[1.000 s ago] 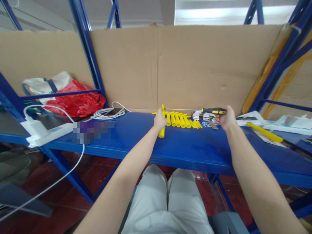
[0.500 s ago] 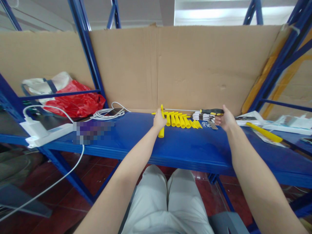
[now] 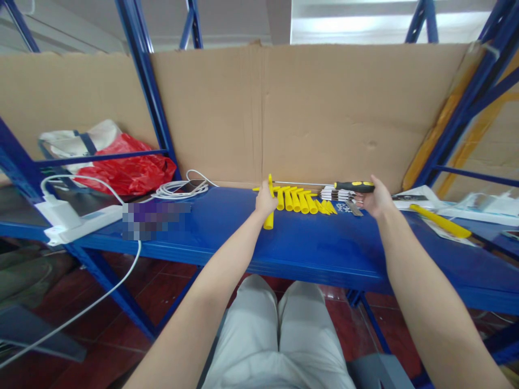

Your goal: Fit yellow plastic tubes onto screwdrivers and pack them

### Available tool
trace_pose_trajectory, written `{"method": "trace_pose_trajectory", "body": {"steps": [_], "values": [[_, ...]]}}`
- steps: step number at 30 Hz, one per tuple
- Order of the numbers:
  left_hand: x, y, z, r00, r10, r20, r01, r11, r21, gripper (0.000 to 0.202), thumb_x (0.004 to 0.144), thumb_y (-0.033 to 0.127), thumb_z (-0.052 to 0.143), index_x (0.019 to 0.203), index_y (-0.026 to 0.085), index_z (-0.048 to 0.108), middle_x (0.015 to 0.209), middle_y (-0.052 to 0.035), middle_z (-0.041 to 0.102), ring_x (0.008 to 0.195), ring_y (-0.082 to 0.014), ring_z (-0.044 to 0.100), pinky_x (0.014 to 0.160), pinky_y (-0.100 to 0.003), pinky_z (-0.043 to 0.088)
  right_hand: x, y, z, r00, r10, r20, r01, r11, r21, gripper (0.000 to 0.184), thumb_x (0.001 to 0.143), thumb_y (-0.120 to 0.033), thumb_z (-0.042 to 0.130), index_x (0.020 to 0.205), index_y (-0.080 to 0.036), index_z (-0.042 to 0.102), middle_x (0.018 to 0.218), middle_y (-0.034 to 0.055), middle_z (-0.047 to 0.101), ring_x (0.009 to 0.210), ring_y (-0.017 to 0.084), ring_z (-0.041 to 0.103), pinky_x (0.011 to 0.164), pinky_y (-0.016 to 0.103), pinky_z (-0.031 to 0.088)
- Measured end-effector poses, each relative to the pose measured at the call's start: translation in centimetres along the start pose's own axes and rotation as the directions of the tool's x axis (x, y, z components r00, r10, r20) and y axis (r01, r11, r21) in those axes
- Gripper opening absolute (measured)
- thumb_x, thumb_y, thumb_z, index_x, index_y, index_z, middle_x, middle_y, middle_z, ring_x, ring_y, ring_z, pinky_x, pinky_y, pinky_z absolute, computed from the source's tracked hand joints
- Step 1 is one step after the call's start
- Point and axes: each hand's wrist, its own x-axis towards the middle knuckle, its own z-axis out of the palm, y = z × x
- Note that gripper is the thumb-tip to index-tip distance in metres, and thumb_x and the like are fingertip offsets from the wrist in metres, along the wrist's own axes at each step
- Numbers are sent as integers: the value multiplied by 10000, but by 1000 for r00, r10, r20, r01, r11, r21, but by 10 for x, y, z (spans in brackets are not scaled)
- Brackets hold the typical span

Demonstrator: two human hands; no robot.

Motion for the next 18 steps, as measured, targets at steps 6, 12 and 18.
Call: {"method": "trace_pose_trajectory", "body": {"steps": [6,12,18], "values": [[2,-2,2,1000,2,11,-3,1000,8,651,728,-6,615,1303,245,441,1302,-101,617,1222,-252,597,1027,-389,469,-3,-2,5,999,-26,-27,30,988,149,250,911,-363,531,726,-219,443,542,-31,426,409,91,313,340,186,290],[1,1,2,999,25,26,-25,999,20,573,753,-11,587,1261,223,462,1289,-110,618,1212,-242,600,1007,-369,481,-17,-10,12,992,-90,-90,114,942,317,193,888,-181,387,727,-198,491,561,9,484,451,105,415,377,193,378],[0,2,1,999,37,26,-38,999,18,575,743,-16,591,1262,199,467,1301,-131,613,1223,-258,594,1016,-381,479,-11,-8,7,990,-107,-90,125,966,225,303,942,-389,364,767,-204,527,581,25,537,429,136,460,373,255,405]]}}
